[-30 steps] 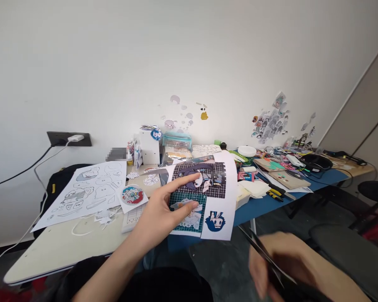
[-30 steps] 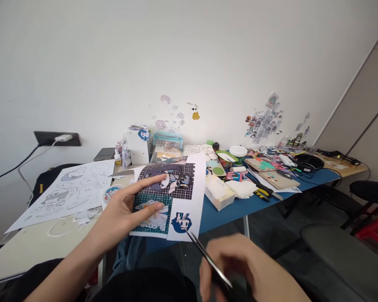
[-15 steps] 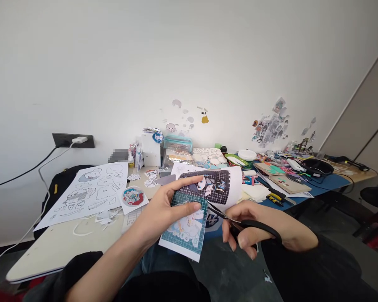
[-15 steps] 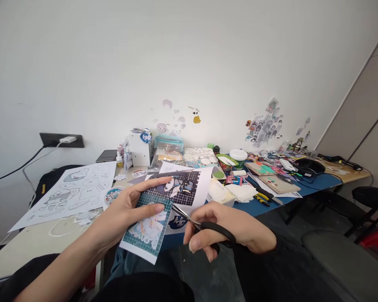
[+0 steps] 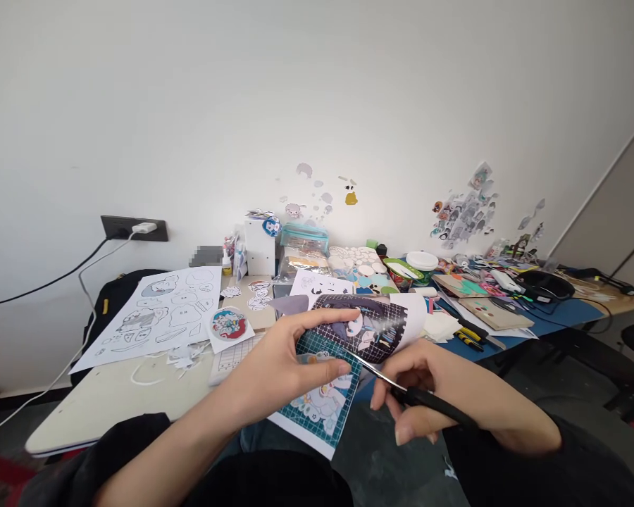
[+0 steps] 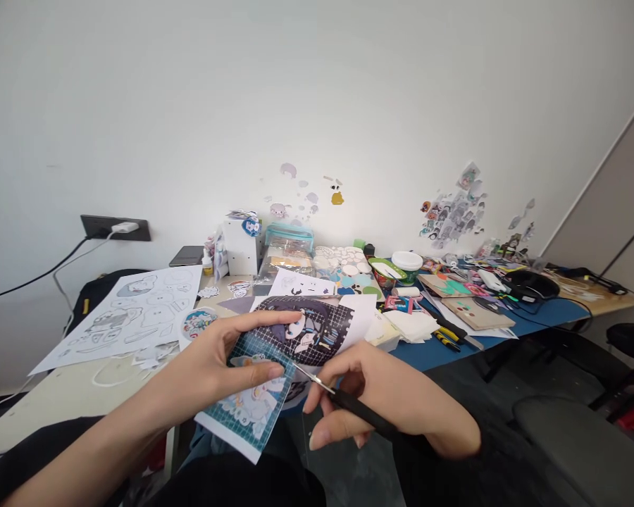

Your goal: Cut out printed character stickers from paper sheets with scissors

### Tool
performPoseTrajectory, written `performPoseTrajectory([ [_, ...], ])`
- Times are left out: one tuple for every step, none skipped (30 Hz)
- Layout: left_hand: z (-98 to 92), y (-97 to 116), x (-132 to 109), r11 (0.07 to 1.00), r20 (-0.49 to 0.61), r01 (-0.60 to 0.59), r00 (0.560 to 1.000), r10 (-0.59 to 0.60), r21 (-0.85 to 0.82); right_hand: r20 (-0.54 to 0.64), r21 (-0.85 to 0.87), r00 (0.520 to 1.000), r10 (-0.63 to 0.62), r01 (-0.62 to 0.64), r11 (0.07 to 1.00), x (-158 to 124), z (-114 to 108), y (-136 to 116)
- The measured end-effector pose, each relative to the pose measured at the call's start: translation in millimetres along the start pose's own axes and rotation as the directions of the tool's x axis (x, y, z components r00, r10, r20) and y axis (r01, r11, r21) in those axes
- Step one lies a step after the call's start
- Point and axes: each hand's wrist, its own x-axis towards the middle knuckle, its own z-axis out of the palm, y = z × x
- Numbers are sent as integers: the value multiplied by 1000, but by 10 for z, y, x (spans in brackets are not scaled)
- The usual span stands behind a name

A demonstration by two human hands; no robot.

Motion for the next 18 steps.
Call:
performPoseTrajectory([
  [-5, 22, -8, 1000, 14, 14, 1000, -14, 10, 0, -7, 1000, -4, 4, 1000, -1, 5, 8],
  [-10, 46, -16, 999, 31, 27, 999, -28, 19, 4, -14, 1000, -13, 13, 1000, 0, 6, 15],
  [-15, 71, -22, 999, 48, 39, 998, -41, 28, 11, -19, 1000, -26, 27, 999, 3, 4, 22],
  [-20, 94, -28, 998, 65, 50, 996, -52, 35, 17, -26, 999, -38, 38, 999, 7, -1, 27],
  [-24, 114, -31, 997, 79, 60, 995, -63, 41, 24, -33, 999, -44, 44, 998, 13, -7, 32],
  [-26, 130, -34, 997, 83, 67, 994, -70, 45, 25, -40, 999, -41, 42, 998, 20, -13, 35],
  [-27, 141, -36, 997, 81, 68, 994, -72, 47, 20, -45, 999, -32, 33, 998, 28, -17, 36],
  [-27, 146, -39, 996, 80, 72, 994, -76, 50, 22, -47, 1000, -18, 19, 999, 37, -19, 35],
  [-25, 148, -42, 996, 81, 77, 993, -81, 52, 24, -51, 1000, -11, 12, 999, 47, -18, 31],
  [-21, 146, -46, 995, 88, 83, 992, -87, 52, 23, -58, 1000, -13, 14, 998, 58, -13, 24],
  [-16, 143, -52, 995, 97, 82, 992, -86, 48, 21, -68, 999, -25, 27, 997, 68, -5, 15],
  [-11, 139, -57, 996, 101, 73, 992, -77, 40, 18, -85, 999, -44, 45, 995, 79, 4, 5],
  [-4, 135, -63, 998, 104, 61, 993, -64, 30, 18, -105, 998, -61, 63, 993, 88, 14, -4],
  [4, 132, -68, 999, 102, 46, 994, -48, 20, 21, -120, 997, -71, 73, 990, 95, 23, -10],
  [12, 130, -72, 999, 97, 32, 995, -33, 12, 26, -133, 997, -71, 73, 988, 99, 31, -14],
  [21, 129, -74, 1000, 87, 21, 996, -21, 6, 32, -144, 997, -64, 68, 987, 100, 36, -15],
  [30, 129, -77, 1000, 81, 15, 997, -15, -3, 36, -151, 998, -58, 63, 986, 100, 40, -13],
  [40, 129, -78, 1000, 83, 16, 996, -14, -16, 39, -155, 998, -57, 63, 986, 97, 43, -10],
])
